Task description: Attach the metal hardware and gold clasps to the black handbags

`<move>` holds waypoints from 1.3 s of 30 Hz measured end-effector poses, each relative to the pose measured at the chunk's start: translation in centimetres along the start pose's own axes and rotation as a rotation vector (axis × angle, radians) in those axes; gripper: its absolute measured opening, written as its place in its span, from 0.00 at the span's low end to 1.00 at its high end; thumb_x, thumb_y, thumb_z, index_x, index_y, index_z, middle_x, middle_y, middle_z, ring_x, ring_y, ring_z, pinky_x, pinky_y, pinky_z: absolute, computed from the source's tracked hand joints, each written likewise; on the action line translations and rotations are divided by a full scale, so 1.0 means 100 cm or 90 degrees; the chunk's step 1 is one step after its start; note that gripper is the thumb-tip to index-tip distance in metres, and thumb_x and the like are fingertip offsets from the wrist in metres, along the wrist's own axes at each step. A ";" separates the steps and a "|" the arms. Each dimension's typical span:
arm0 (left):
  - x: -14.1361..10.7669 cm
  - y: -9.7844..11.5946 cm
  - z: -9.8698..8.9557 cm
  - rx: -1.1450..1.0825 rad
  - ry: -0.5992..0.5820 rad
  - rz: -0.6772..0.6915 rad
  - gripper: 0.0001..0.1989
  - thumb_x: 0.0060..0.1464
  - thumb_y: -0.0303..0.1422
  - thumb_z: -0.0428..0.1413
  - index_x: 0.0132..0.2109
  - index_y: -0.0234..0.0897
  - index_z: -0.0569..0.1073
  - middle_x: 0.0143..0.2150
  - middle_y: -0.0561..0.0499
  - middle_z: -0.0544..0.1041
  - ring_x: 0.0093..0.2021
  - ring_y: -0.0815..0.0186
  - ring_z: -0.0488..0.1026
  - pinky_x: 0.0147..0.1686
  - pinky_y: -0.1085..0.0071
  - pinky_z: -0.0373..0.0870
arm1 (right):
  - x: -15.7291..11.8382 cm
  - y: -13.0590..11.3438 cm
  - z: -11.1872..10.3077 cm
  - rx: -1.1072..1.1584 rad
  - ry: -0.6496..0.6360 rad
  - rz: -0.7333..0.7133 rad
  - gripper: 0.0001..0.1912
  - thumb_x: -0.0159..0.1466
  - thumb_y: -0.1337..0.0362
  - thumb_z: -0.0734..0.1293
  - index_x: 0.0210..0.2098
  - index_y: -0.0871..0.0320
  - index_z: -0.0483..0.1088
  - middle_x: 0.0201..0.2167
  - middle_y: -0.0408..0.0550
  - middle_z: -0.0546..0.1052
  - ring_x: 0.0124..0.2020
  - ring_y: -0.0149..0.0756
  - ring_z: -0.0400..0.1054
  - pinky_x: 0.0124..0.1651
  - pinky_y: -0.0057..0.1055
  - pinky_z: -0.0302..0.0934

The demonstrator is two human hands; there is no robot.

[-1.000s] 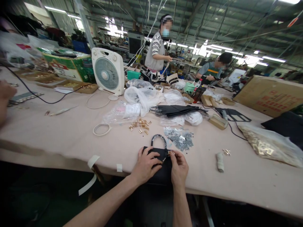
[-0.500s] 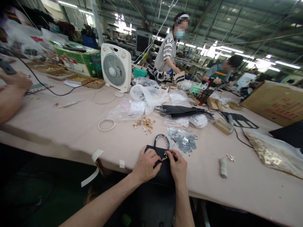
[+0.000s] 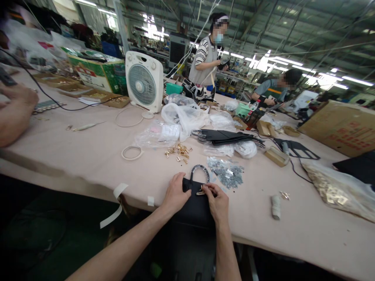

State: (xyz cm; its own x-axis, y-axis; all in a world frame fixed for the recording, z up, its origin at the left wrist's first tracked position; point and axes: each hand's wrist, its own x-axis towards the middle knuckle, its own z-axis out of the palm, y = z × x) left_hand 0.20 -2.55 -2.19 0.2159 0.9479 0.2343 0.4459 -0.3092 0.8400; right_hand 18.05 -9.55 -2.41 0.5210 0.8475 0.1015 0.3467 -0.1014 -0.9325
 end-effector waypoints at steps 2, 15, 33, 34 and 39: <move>0.006 -0.001 -0.001 -0.046 -0.011 -0.047 0.32 0.44 0.22 0.63 0.59 0.34 0.72 0.58 0.37 0.76 0.58 0.50 0.75 0.62 0.53 0.72 | 0.001 0.002 0.000 -0.008 -0.009 -0.011 0.20 0.60 0.44 0.75 0.40 0.54 0.81 0.39 0.50 0.85 0.42 0.48 0.80 0.50 0.41 0.72; 0.021 0.022 -0.029 0.044 -0.160 -0.054 0.11 0.43 0.24 0.62 0.37 0.38 0.81 0.40 0.42 0.82 0.46 0.49 0.79 0.52 0.55 0.73 | -0.002 0.010 -0.005 -0.071 -0.067 -0.068 0.17 0.65 0.47 0.72 0.44 0.52 0.80 0.42 0.50 0.84 0.44 0.47 0.78 0.52 0.42 0.70; 0.025 0.017 -0.038 0.009 -0.314 -0.173 0.07 0.46 0.34 0.63 0.27 0.35 0.78 0.23 0.52 0.76 0.28 0.63 0.74 0.28 0.72 0.63 | -0.006 -0.001 -0.006 -0.200 -0.074 -0.172 0.12 0.69 0.52 0.67 0.43 0.50 0.79 0.42 0.48 0.84 0.44 0.45 0.77 0.50 0.40 0.68; 0.023 0.020 -0.036 0.000 -0.312 -0.170 0.07 0.47 0.34 0.63 0.27 0.35 0.77 0.23 0.52 0.76 0.28 0.63 0.74 0.28 0.72 0.62 | -0.007 -0.002 -0.006 -0.204 -0.073 -0.176 0.12 0.69 0.52 0.67 0.43 0.50 0.79 0.42 0.48 0.84 0.44 0.45 0.77 0.50 0.40 0.69; 0.006 0.028 -0.026 -0.052 -0.246 -0.128 0.04 0.53 0.32 0.58 0.36 0.36 0.76 0.33 0.50 0.80 0.34 0.63 0.74 0.32 0.72 0.63 | -0.008 -0.002 -0.006 -0.227 -0.064 -0.199 0.11 0.70 0.54 0.67 0.43 0.50 0.79 0.41 0.47 0.84 0.44 0.44 0.78 0.50 0.40 0.70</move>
State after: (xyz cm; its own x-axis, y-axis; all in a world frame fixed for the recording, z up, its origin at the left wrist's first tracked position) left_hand -0.66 -2.63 1.59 0.4486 0.8850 -0.1246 0.4450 -0.1003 0.8899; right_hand 18.05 -10.50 -2.12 0.2777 0.9099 0.3081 0.7295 0.0090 -0.6839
